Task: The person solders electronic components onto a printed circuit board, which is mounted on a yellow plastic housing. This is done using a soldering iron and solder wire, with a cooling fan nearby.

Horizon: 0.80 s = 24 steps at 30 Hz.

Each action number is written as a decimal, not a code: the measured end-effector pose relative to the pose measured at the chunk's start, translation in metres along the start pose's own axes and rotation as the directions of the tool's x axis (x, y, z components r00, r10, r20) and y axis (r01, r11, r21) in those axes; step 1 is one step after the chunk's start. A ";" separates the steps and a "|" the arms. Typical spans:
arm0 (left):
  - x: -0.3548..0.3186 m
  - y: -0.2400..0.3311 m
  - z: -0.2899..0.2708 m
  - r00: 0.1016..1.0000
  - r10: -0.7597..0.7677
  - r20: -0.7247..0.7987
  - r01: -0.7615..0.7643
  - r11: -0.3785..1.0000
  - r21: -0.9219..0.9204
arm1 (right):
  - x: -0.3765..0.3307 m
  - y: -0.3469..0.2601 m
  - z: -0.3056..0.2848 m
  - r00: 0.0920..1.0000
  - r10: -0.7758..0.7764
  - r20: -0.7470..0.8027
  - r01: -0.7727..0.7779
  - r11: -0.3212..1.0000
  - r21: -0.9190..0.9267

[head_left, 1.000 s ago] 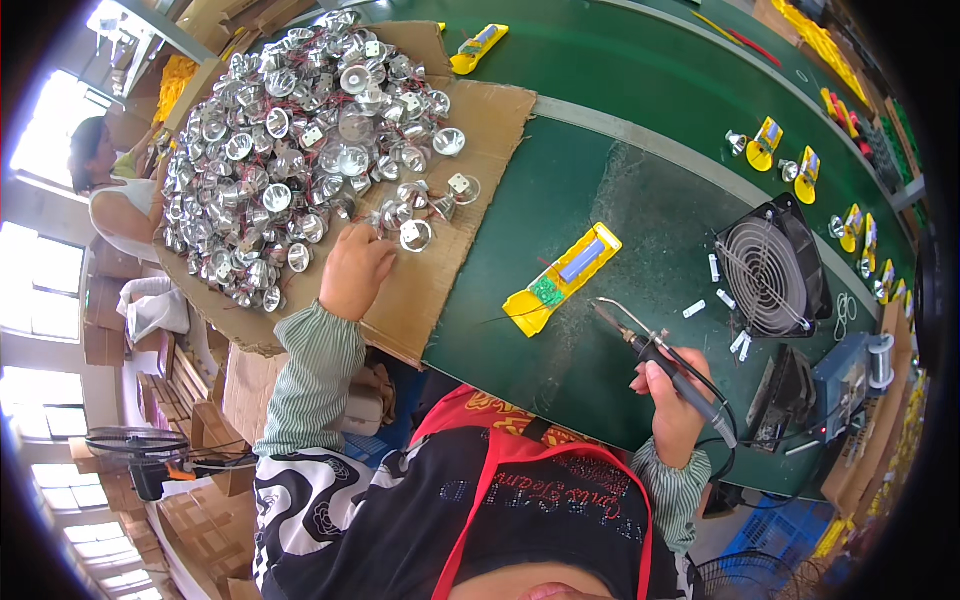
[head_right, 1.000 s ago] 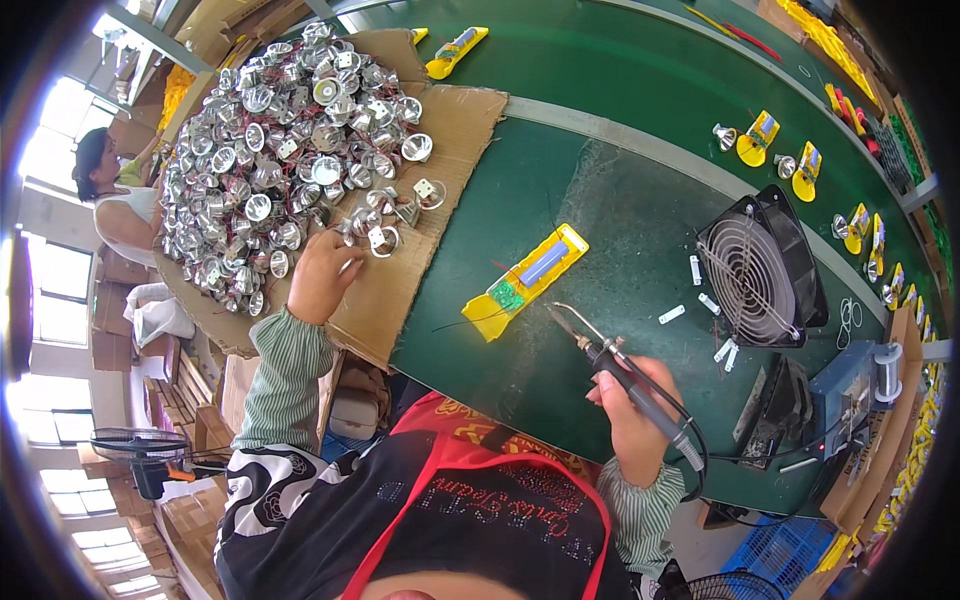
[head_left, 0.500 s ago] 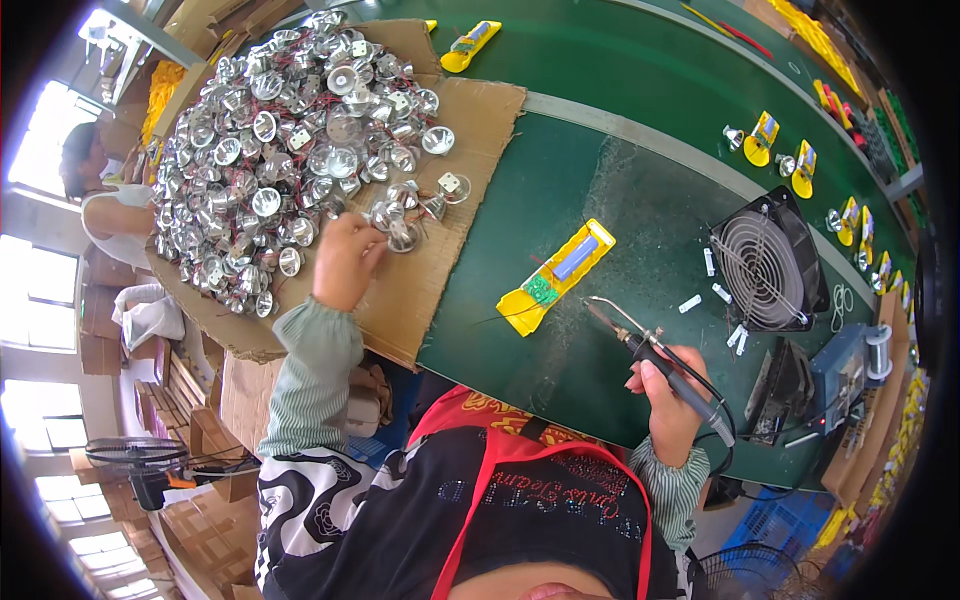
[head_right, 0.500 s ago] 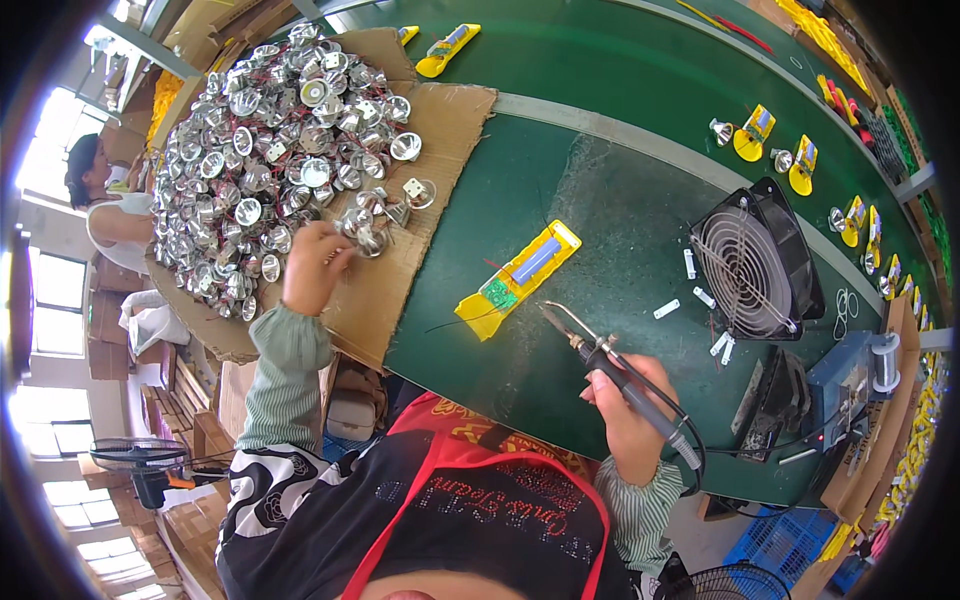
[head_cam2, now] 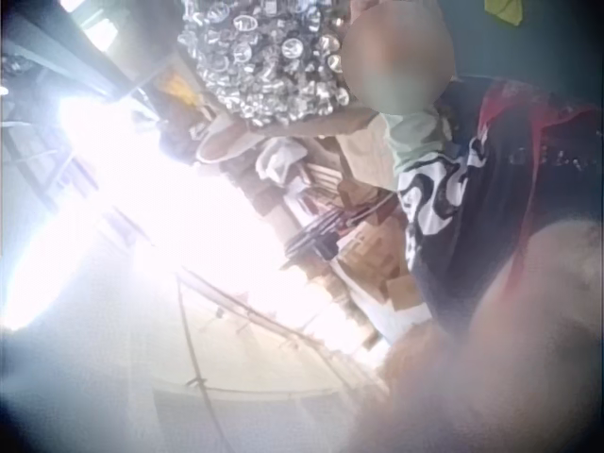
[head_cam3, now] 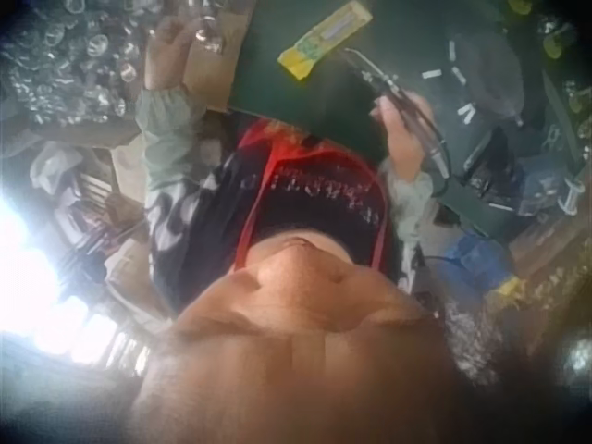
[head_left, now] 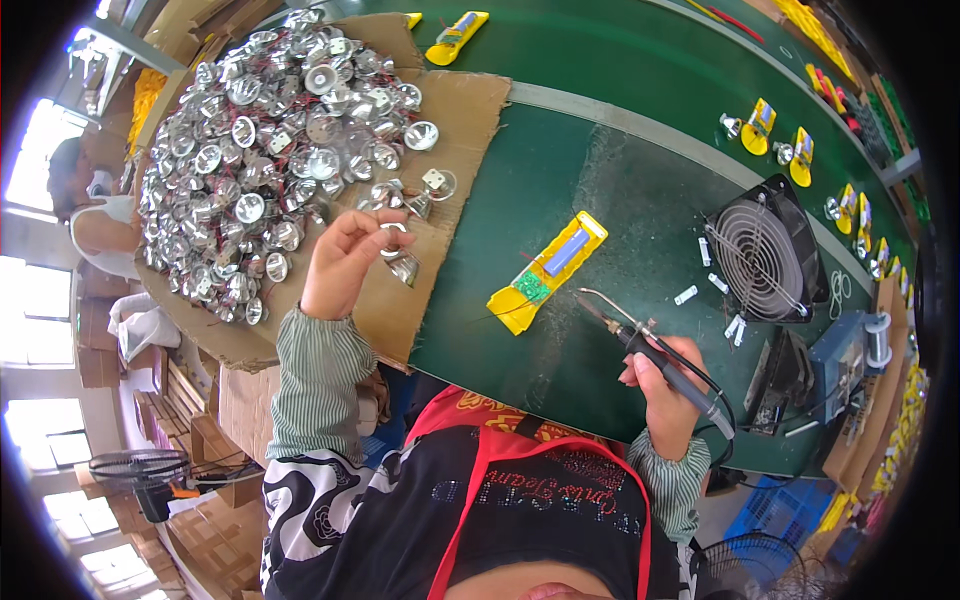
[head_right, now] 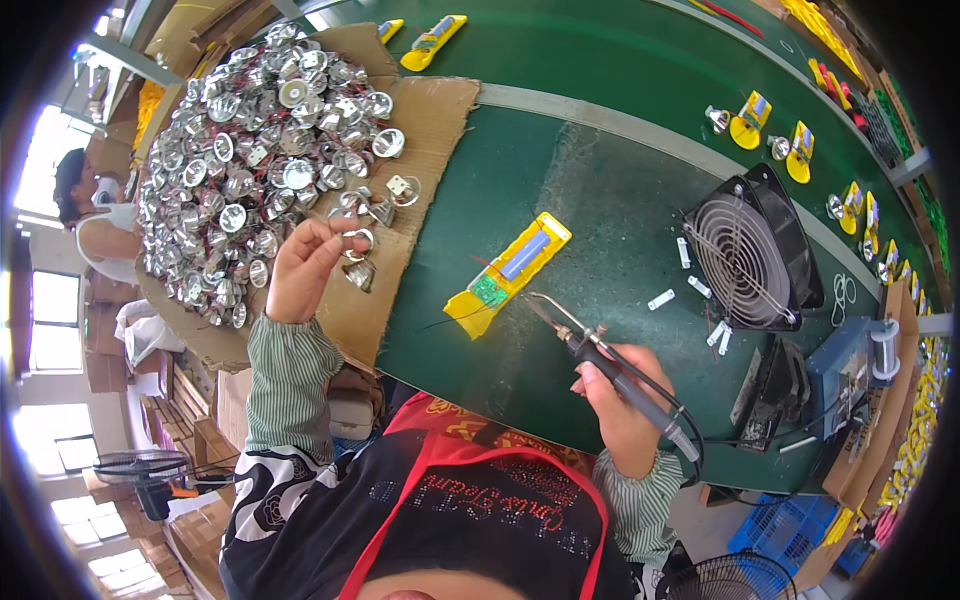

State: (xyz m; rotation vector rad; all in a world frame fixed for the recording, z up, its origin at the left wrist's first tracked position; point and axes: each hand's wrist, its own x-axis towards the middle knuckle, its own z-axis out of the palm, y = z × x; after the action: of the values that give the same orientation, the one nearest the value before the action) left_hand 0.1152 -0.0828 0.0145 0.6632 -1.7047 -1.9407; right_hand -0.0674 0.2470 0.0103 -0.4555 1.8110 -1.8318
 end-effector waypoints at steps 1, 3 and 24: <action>0.000 -0.003 0.007 1.000 -0.006 0.011 0.006 1.000 -0.007 | 0.000 -0.001 0.002 1.000 0.003 0.012 -0.003 1.000 0.016; 0.001 -0.008 0.021 0.998 0.000 0.057 -0.004 0.998 0.061 | 0.001 -0.001 0.001 1.000 0.009 0.010 -0.009 1.000 0.022; -0.009 -0.045 0.106 0.958 0.077 0.275 -0.269 0.567 0.778 | 0.026 0.013 0.029 0.985 0.024 0.169 -0.028 0.999 0.020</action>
State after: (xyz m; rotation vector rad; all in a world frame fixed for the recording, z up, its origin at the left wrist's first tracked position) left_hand 0.0531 0.0094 -0.0175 0.5416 -2.7073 -1.0089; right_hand -0.0704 0.2084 -0.0042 -0.5590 1.6735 -1.7385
